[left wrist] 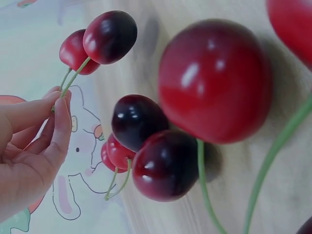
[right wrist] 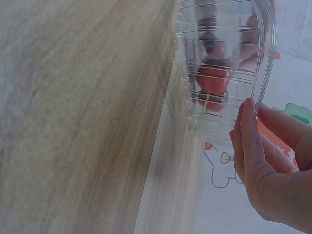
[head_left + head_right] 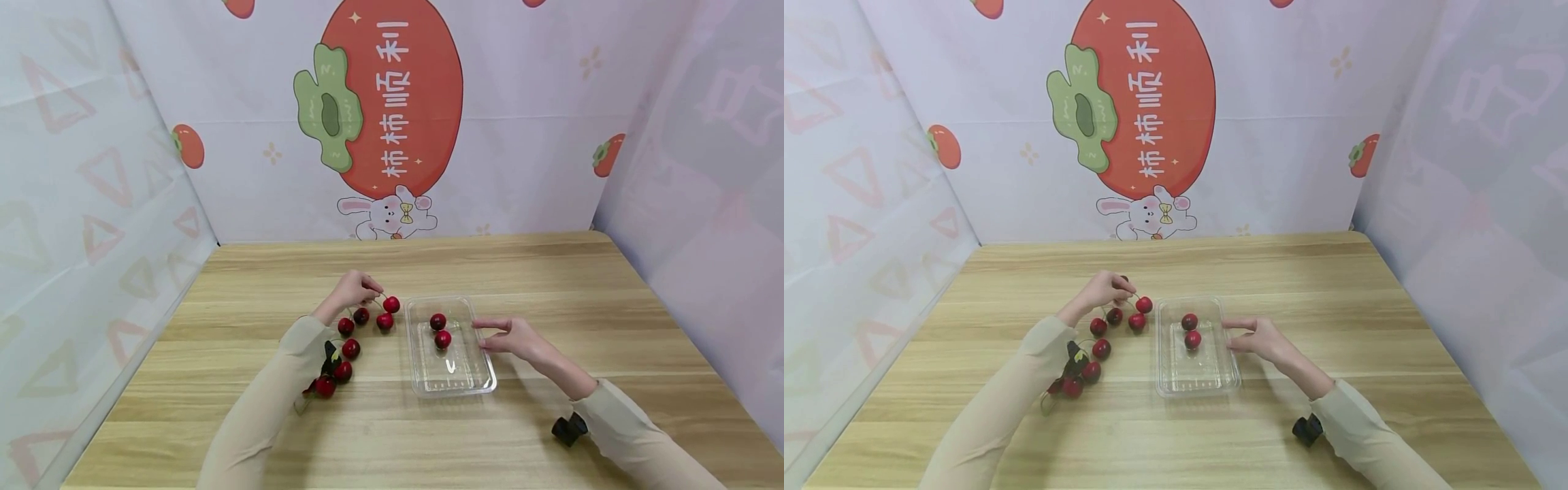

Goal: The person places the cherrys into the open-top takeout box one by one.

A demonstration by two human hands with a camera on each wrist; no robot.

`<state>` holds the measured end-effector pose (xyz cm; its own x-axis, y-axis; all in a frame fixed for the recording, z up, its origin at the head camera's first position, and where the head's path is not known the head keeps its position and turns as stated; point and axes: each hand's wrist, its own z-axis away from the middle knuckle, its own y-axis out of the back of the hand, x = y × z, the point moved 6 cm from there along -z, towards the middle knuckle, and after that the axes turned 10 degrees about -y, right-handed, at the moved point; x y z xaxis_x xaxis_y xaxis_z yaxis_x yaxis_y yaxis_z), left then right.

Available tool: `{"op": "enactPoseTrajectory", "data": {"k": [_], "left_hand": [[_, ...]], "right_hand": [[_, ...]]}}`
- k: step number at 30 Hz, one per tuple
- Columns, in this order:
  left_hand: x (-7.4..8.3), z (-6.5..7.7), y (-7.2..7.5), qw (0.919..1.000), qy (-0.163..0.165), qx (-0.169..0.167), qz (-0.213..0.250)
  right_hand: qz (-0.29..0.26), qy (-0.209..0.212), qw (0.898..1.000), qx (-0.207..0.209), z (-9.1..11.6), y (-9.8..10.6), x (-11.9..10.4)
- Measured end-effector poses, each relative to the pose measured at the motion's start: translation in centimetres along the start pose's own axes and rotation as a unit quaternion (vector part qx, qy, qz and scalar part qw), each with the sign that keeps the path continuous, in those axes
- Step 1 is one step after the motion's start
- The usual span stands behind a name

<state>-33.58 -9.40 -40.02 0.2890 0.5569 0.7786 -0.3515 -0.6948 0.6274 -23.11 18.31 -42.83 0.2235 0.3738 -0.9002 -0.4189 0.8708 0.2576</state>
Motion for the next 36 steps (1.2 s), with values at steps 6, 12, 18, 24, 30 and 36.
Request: {"op": "enactPoseTrajectory", "data": {"k": [6, 12, 18, 24, 30, 36], "left_hand": [[0.1, 0.3, 0.3, 0.9993, 0.014, 0.000, 0.035], [0.3, 0.6, 0.8, 0.9986, 0.029, 0.012, 0.042], [0.4, 0.9, 1.0, 0.9969, 0.051, 0.025, 0.054], [0.8, 1.3, 1.3, 0.9947, 0.067, 0.041, 0.065], [1.4, 1.5, 1.4, 0.9924, 0.076, 0.055, 0.080], [1.9, 1.6, 1.2, 0.9909, 0.076, 0.053, 0.098]], "right_hand": [[0.002, 0.004, 1.000, -0.002, 0.0, 0.0, -0.1], [-0.006, 0.003, 1.000, -0.005, -0.2, -0.1, 0.0], [-0.006, 0.004, 1.000, -0.009, -0.2, -0.1, 0.1], [0.004, 0.004, 1.000, -0.004, -0.2, -0.1, 0.1], [-0.004, 0.015, 1.000, -0.003, 0.0, -0.1, -0.1], [-0.004, 0.008, 1.000, -0.005, -0.3, -0.1, 0.0]]}}
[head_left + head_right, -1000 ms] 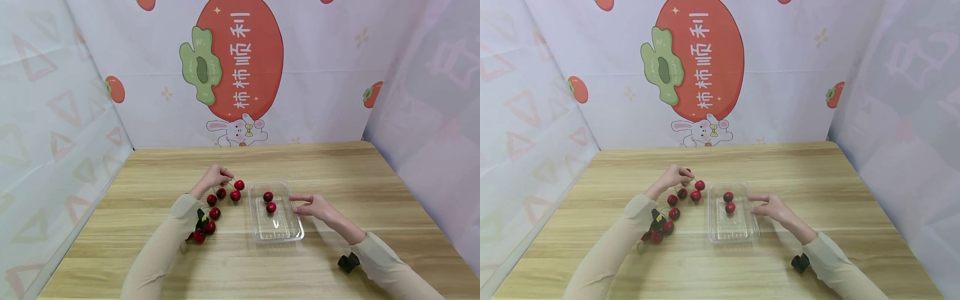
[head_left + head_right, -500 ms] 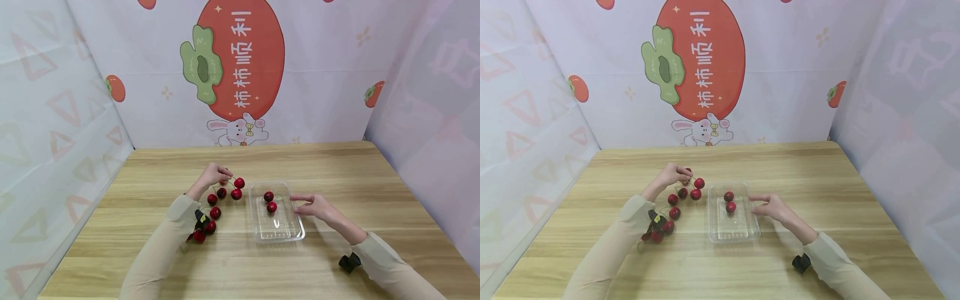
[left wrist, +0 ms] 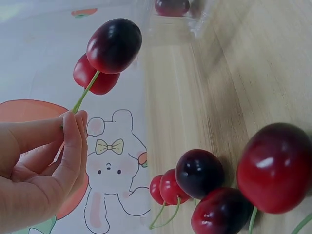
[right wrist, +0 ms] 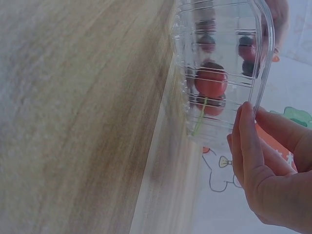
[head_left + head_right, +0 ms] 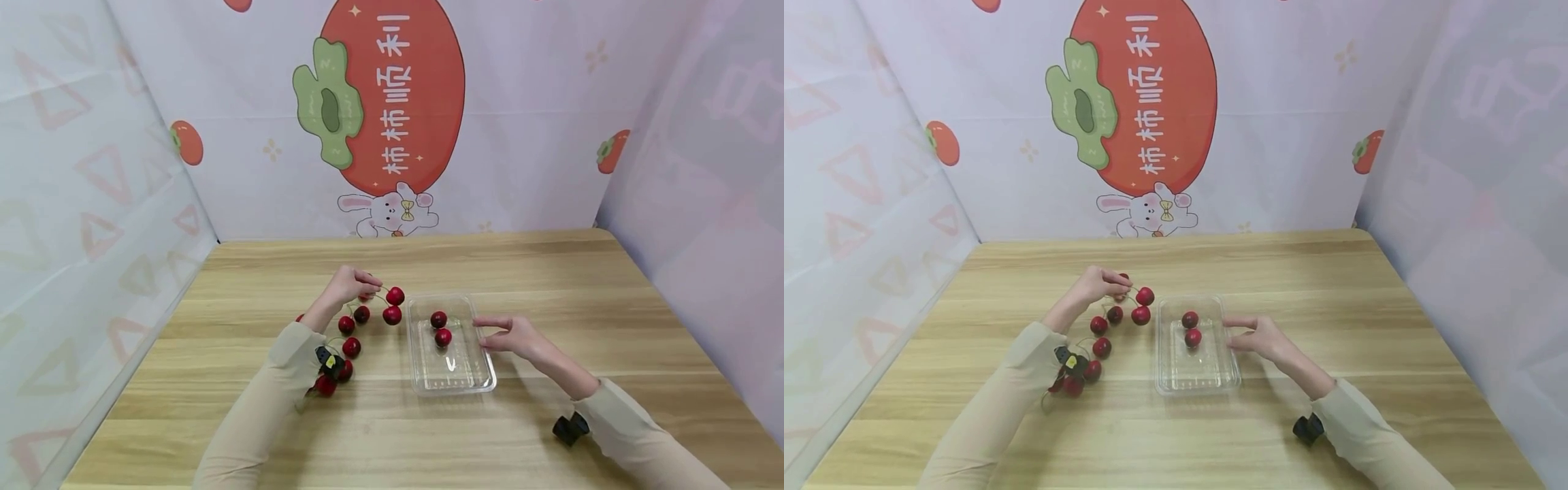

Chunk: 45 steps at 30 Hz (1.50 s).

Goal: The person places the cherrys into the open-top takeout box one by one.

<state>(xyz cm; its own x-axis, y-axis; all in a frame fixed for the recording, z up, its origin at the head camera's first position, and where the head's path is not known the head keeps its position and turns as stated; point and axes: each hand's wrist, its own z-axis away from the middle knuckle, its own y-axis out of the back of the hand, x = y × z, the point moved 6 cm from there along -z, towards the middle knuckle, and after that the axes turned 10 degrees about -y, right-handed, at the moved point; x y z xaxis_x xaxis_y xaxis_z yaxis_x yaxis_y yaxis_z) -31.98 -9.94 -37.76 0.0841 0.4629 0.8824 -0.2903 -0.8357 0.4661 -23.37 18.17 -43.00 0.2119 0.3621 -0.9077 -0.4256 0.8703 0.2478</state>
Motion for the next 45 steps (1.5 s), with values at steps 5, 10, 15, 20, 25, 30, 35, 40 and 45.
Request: {"op": "enactPoseTrajectory", "data": {"k": [5, 10, 15, 20, 25, 30, 35, 40, 45], "left_hand": [[0.1, 0.2, -0.4, 0.9999, 0.014, -0.001, 0.003], [0.4, 0.3, -1.1, 0.9997, 0.023, -0.004, 0.005], [0.5, 0.3, -1.8, 0.9996, 0.022, -0.010, 0.016], [0.7, 0.4, -2.3, 0.9996, 0.022, -0.008, 0.017], [1.0, 0.4, -2.9, 0.9996, 0.017, -0.008, 0.022], [0.9, 0.2, -3.4, 0.9993, 0.007, -0.014, 0.033], [0.8, 0.1, -3.9, 0.9994, 0.002, -0.022, 0.027], [0.7, 0.1, -4.4, 0.9989, 0.010, -0.028, 0.035], [0.8, 0.1, -4.7, 0.9985, 0.008, -0.024, 0.048]], "right_hand": [[0.002, 0.000, 1.000, 0.001, -0.2, 0.0, -0.1], [-0.004, -0.002, 1.000, 0.003, -0.1, 0.0, -0.1], [-0.007, -0.007, 1.000, -0.001, -0.1, -0.1, -0.2], [0.002, -0.009, 1.000, 0.003, 0.0, 0.0, -0.3], [0.000, -0.011, 1.000, 0.001, 0.0, 0.0, -0.3], [0.001, -0.012, 1.000, 0.002, -0.1, 0.0, -0.3], [0.001, -0.010, 1.000, 0.004, -0.2, 0.0, -0.3], [-0.001, -0.015, 1.000, 0.007, -0.2, 0.0, -0.2], [-0.002, -0.015, 1.000, 0.007, -0.1, 0.0, -0.3]]}}
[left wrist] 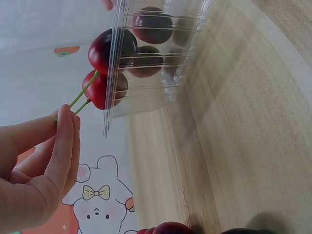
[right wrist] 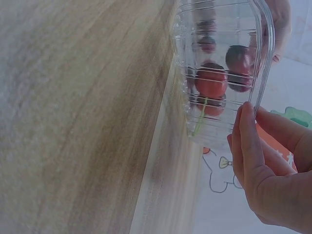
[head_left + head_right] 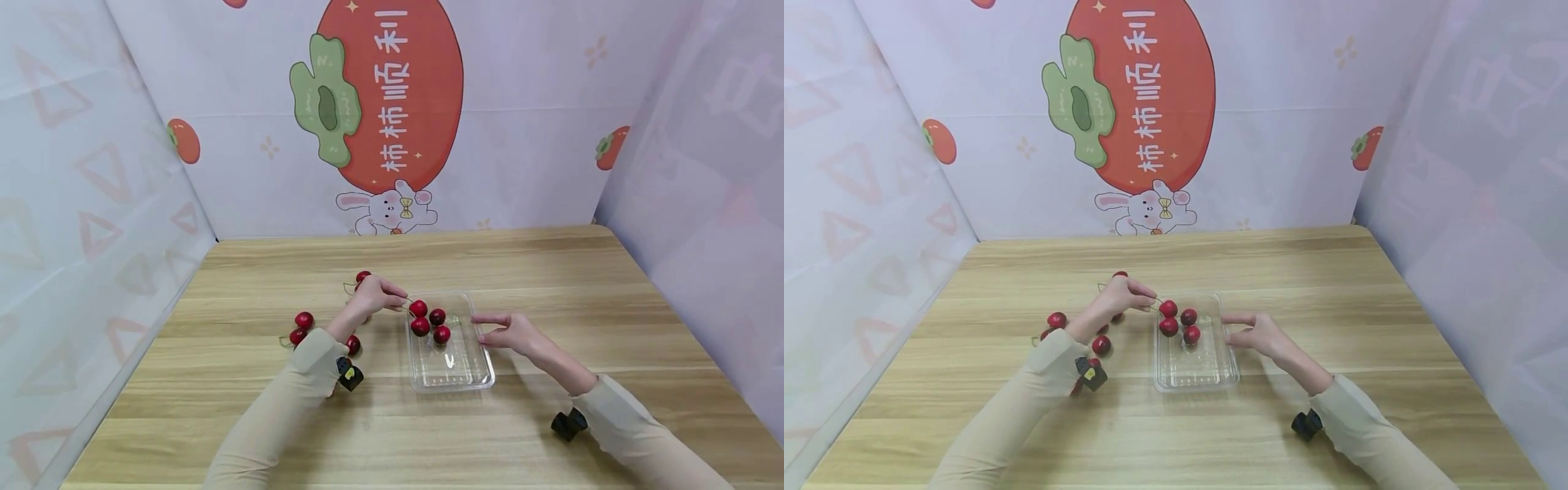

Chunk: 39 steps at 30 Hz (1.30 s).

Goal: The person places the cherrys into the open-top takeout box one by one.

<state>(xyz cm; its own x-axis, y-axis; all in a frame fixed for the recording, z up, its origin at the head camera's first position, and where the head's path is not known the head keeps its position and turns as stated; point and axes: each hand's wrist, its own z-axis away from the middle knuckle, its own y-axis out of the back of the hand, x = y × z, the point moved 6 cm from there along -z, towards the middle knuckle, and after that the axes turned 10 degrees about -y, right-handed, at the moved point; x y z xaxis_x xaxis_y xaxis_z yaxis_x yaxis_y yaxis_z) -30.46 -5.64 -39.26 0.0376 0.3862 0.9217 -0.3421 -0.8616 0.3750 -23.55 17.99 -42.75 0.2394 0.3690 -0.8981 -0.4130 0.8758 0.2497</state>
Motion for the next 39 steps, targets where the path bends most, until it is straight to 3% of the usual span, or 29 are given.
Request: {"op": "enactPoseTrajectory", "data": {"k": [8, 24, 39], "left_hand": [[-0.2, 0.0, -0.7, 0.9999, -0.006, -0.002, 0.014], [0.0, 0.1, -1.6, 0.9974, -0.032, -0.063, -0.014], [-0.2, -0.1, -2.0, 0.9972, -0.033, -0.055, -0.038]], "right_hand": [[0.000, 0.000, 1.000, 0.004, 0.0, 0.0, 0.2], [0.002, -0.001, 1.000, 0.006, -0.2, 0.0, 0.5], [-0.011, 0.011, 1.000, -0.001, -0.1, -0.1, 0.3]]}}
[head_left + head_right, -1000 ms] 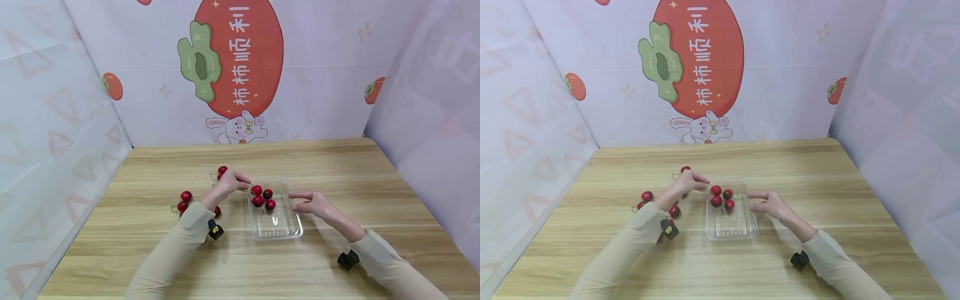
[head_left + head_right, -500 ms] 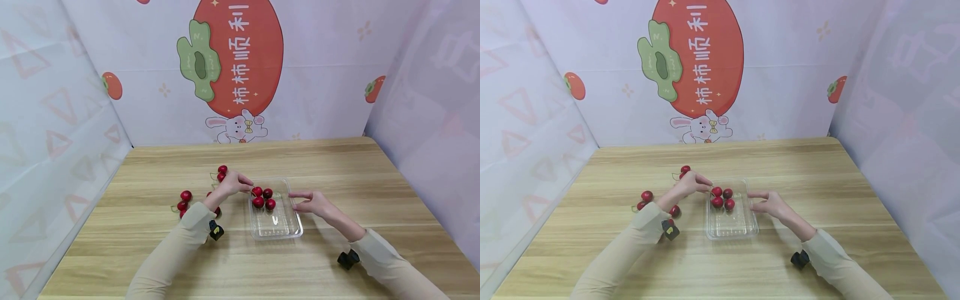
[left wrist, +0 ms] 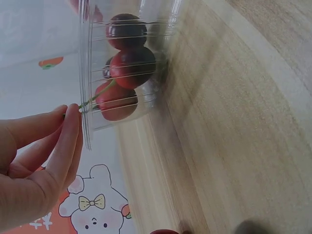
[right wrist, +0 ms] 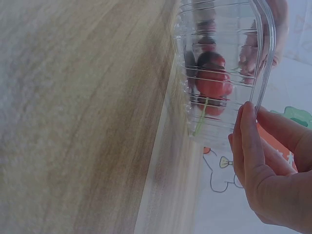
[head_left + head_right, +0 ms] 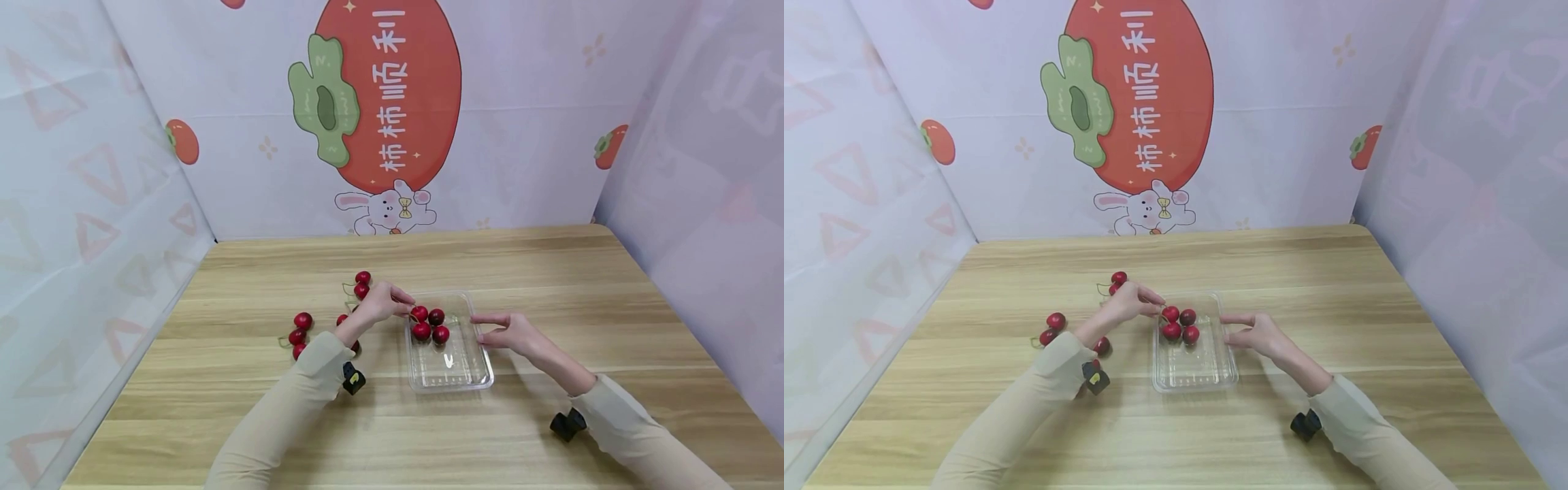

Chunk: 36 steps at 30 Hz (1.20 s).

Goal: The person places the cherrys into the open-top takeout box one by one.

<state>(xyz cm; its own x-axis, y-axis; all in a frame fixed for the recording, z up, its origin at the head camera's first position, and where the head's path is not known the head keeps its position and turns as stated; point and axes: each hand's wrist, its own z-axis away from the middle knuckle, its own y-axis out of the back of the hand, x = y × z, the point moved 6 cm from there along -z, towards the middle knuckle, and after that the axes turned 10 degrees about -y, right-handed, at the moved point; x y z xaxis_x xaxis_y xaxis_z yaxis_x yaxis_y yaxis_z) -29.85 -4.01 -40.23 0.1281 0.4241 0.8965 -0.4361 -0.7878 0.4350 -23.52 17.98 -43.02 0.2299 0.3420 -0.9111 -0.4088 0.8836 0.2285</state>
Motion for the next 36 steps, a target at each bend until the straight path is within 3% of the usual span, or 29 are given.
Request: {"op": "enactPoseTrajectory", "data": {"k": [20, 32, 36], "left_hand": [[0.3, 0.3, 0.4, 0.9998, -0.017, 0.008, -0.006], [0.4, 0.6, 1.4, 0.9954, -0.053, 0.033, -0.073], [0.4, 0.6, 1.8, 0.9910, -0.079, 0.039, -0.101]], "right_hand": [[-0.006, -0.001, 1.000, -0.004, 0.0, 0.0, 0.0], [0.007, -0.006, 1.000, 0.003, 0.0, 0.0, 0.1], [0.004, -0.004, 1.000, 0.002, 0.1, 0.1, 0.2]]}}
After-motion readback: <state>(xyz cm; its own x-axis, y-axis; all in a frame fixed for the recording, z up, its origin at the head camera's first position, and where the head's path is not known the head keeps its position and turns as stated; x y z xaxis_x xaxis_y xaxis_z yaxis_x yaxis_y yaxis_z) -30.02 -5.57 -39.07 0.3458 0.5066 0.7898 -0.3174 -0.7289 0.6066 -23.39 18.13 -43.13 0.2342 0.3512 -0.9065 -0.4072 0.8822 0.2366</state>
